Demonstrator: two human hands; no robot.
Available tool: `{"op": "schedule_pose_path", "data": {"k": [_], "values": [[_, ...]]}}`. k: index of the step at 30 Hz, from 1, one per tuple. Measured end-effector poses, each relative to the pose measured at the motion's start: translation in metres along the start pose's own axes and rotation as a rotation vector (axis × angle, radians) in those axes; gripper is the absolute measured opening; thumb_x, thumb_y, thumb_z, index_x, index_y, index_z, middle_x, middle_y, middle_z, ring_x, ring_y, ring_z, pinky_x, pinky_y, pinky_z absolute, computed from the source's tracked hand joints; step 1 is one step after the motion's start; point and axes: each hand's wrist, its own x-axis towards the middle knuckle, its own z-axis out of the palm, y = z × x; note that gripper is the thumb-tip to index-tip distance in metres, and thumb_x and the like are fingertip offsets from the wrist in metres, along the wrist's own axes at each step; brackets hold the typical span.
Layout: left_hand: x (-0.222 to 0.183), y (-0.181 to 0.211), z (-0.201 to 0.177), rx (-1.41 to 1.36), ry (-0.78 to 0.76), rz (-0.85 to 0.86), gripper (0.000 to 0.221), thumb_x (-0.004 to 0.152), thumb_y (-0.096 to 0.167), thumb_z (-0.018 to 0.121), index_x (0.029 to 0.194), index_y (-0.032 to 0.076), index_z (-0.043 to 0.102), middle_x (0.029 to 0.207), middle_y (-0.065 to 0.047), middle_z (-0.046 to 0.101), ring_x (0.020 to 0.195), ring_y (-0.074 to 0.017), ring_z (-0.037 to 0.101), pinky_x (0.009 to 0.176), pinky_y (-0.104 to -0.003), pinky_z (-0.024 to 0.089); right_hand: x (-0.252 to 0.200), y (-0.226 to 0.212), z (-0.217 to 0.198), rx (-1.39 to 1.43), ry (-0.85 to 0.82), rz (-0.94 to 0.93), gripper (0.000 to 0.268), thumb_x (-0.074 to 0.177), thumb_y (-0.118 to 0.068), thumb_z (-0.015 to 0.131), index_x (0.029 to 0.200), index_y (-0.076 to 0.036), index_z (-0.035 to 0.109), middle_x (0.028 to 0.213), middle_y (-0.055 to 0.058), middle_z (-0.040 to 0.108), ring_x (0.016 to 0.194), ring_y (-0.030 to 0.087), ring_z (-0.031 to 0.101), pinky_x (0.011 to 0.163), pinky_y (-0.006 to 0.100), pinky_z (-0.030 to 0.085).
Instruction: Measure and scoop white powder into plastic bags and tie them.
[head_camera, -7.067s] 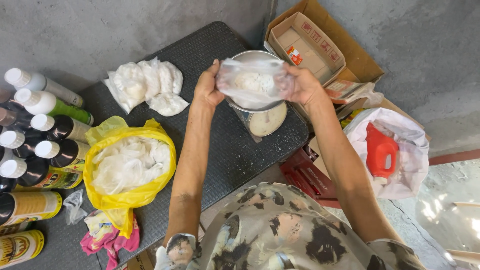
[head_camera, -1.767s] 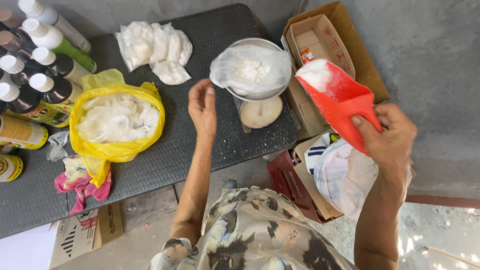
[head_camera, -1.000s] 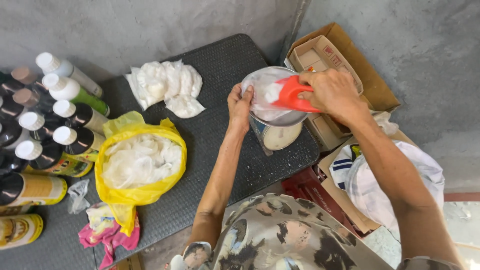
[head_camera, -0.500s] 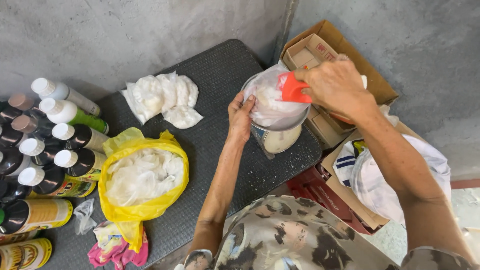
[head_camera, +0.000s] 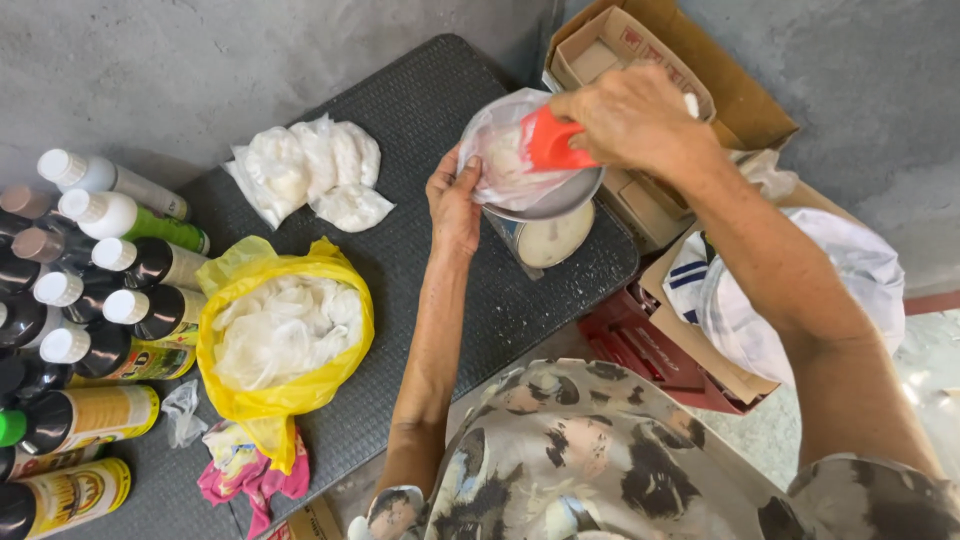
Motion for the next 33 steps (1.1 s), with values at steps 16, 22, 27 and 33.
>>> {"op": "schedule_pose_path", "data": {"k": [16,22,27,33], "values": [[-0.009,-0.001,-0.009,0.240,0.076,0.114,0.037,0.101,0.007,0.058,0.137,-0.004,0.058,0.120,-0.012,0.070,0.100,-0.0175,0.068,0.087,-0.035,0.059,-0.066,0.026,0.017,0.097,0.320,0.016,0.029,0.085,-0.027,0.084,0.112,-0.018,0.077,0.071,0.011,0.071,0.064,0.026,0.070,0.064,0.044,0.055],[-0.052,0.001,0.038,1.065,0.417,0.746,0.050,0.097,0.014,0.066,0.143,-0.001,0.052,0.139,-0.020,0.052,0.128,-0.0329,0.053,0.110,-0.049,0.043,-0.139,0.075,0.029,0.359,0.493,0.170,0.034,0.087,-0.026,0.089,0.114,-0.009,0.075,0.092,0.013,0.075,0.083,0.029,0.072,0.075,0.044,0.055],[-0.105,-0.016,0.105,1.200,0.544,0.992,0.045,0.099,0.012,0.064,0.143,0.005,0.055,0.150,-0.019,0.046,0.144,-0.0375,0.042,0.123,-0.050,0.032,-0.250,0.141,0.044,0.701,0.393,0.375,0.034,0.093,-0.024,0.088,0.113,-0.002,0.071,0.098,0.013,0.074,0.089,0.019,0.068,0.079,0.033,0.055],[-0.144,-0.104,0.141,1.237,0.297,0.955,0.035,0.099,0.008,0.061,0.134,0.010,0.062,0.147,-0.015,0.053,0.143,-0.0344,0.046,0.122,-0.049,0.035,-0.378,0.164,0.053,0.638,0.185,0.721,0.037,0.087,-0.025,0.088,0.113,-0.003,0.073,0.090,0.015,0.074,0.080,0.022,0.069,0.071,0.037,0.054]]}}
